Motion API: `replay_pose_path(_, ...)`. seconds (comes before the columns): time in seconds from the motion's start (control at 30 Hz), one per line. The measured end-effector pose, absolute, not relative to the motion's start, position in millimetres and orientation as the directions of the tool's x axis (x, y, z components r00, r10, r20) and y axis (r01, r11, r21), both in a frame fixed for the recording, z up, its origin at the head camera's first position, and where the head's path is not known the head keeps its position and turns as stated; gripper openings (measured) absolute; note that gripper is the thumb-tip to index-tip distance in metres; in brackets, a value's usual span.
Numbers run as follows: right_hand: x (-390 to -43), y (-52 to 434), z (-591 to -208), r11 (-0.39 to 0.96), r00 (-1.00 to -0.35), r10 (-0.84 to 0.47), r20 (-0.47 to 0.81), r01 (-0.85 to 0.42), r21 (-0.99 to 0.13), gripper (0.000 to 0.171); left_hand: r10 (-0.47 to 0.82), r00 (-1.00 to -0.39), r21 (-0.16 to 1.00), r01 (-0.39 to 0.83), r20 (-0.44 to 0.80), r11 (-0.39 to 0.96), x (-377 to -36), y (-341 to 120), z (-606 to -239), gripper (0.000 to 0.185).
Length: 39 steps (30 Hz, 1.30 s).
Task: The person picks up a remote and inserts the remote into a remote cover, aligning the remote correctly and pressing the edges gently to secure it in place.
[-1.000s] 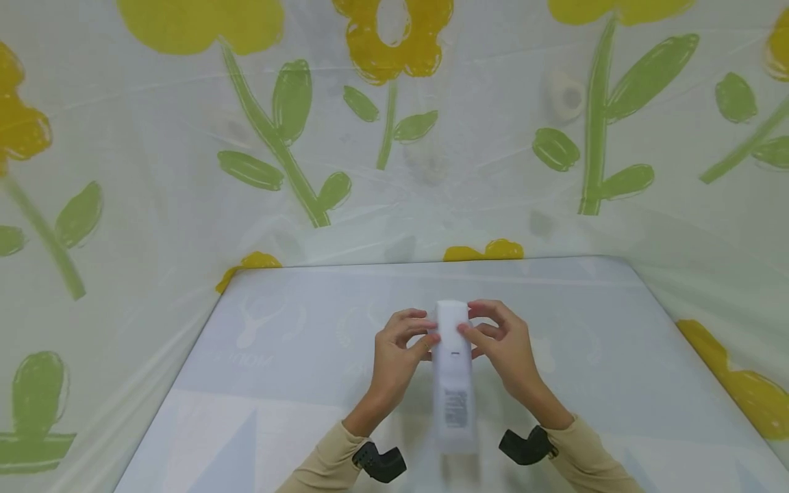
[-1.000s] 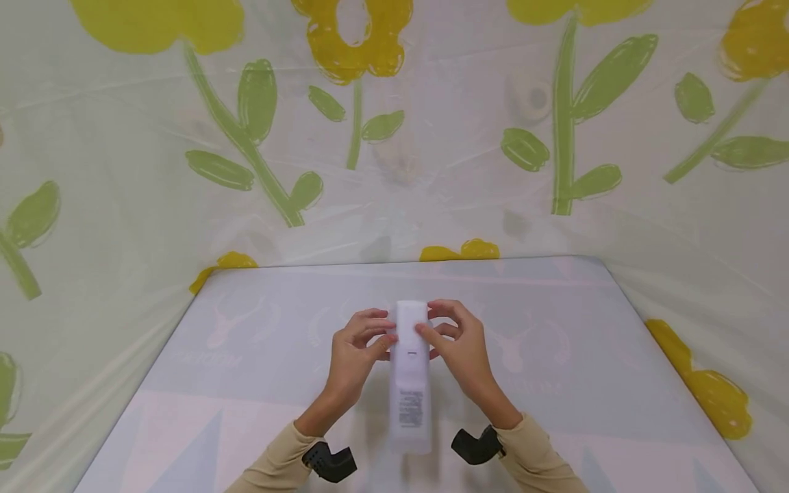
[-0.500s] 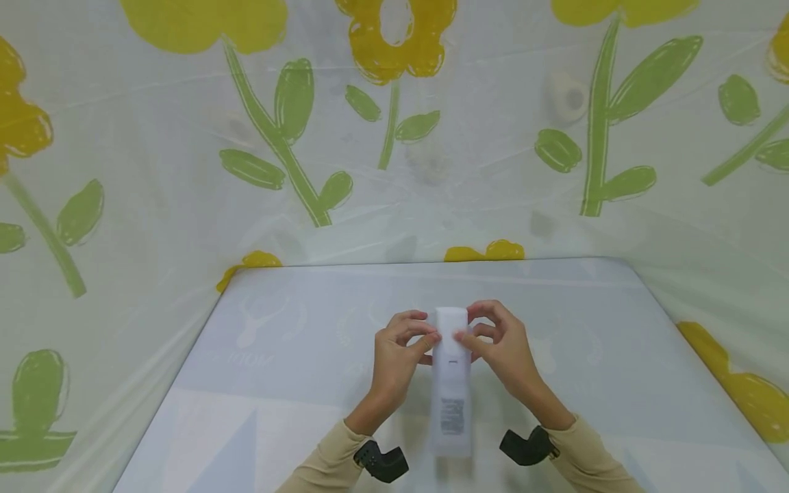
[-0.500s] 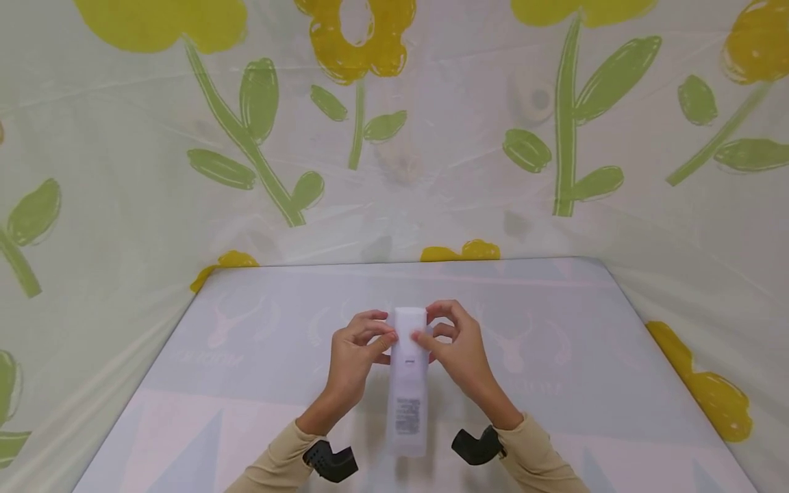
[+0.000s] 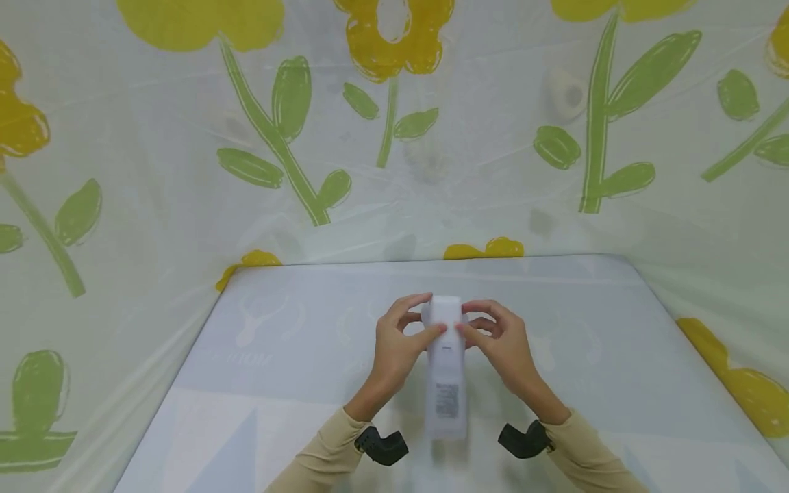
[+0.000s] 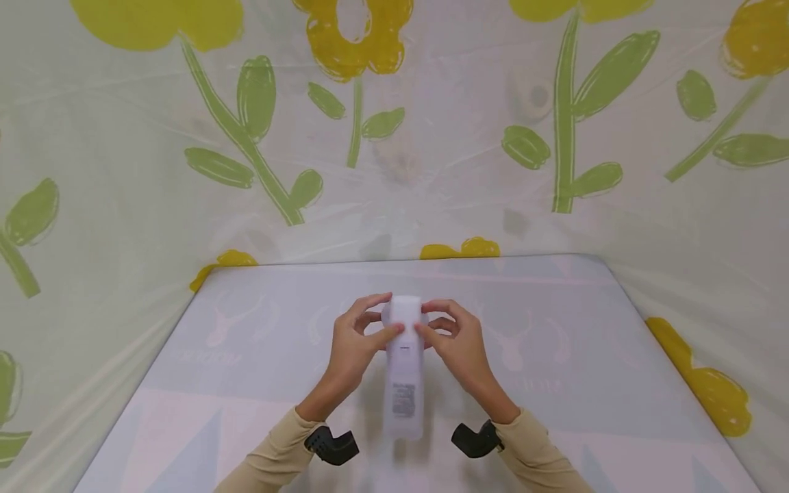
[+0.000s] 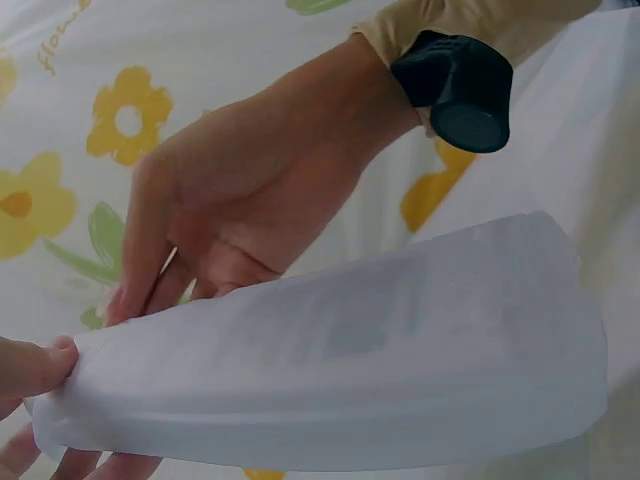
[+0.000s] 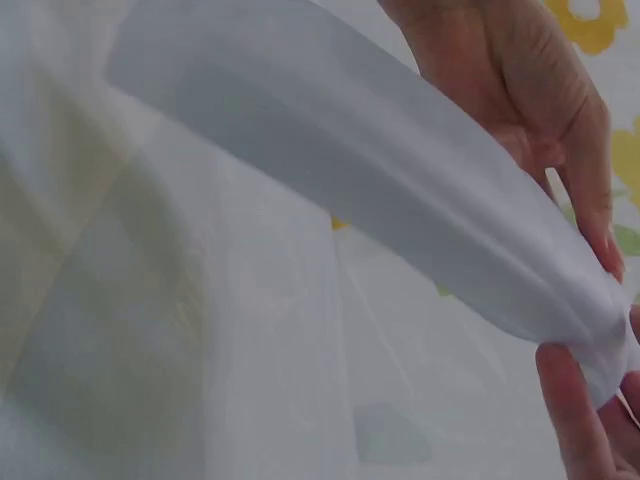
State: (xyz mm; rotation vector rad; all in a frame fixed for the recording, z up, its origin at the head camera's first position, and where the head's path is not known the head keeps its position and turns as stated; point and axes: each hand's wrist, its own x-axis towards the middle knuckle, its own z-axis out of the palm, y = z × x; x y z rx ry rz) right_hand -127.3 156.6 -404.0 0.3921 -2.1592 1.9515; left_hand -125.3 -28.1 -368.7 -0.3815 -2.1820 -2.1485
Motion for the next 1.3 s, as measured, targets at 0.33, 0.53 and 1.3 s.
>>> replay_pose_path(0.33,-135.7,166.3,-405.4,0.084,-0.845,-0.141,0.516,-0.529,-0.844,0.02,0.15,-0.973,0.983,0.165,0.176,-0.084,-134.7,-29.4,-367.1,0.044)
replay_pose_path(0.53,-135.2,164.0,-402.7,0.097,-0.825,-0.077,0.56,-0.566,-0.819,0.015,0.179,-0.964,0.98,0.187,0.196,-0.067,-146.3,-24.8,-380.1,0.053)
replay_pose_path(1.3,-136.7,154.1,-391.4,0.1,-0.957,-0.003,0.29,-0.289,-0.952,0.033,0.139,-0.974,0.983,0.181,0.18,-0.002,-145.9,-21.9,-389.0,0.056)
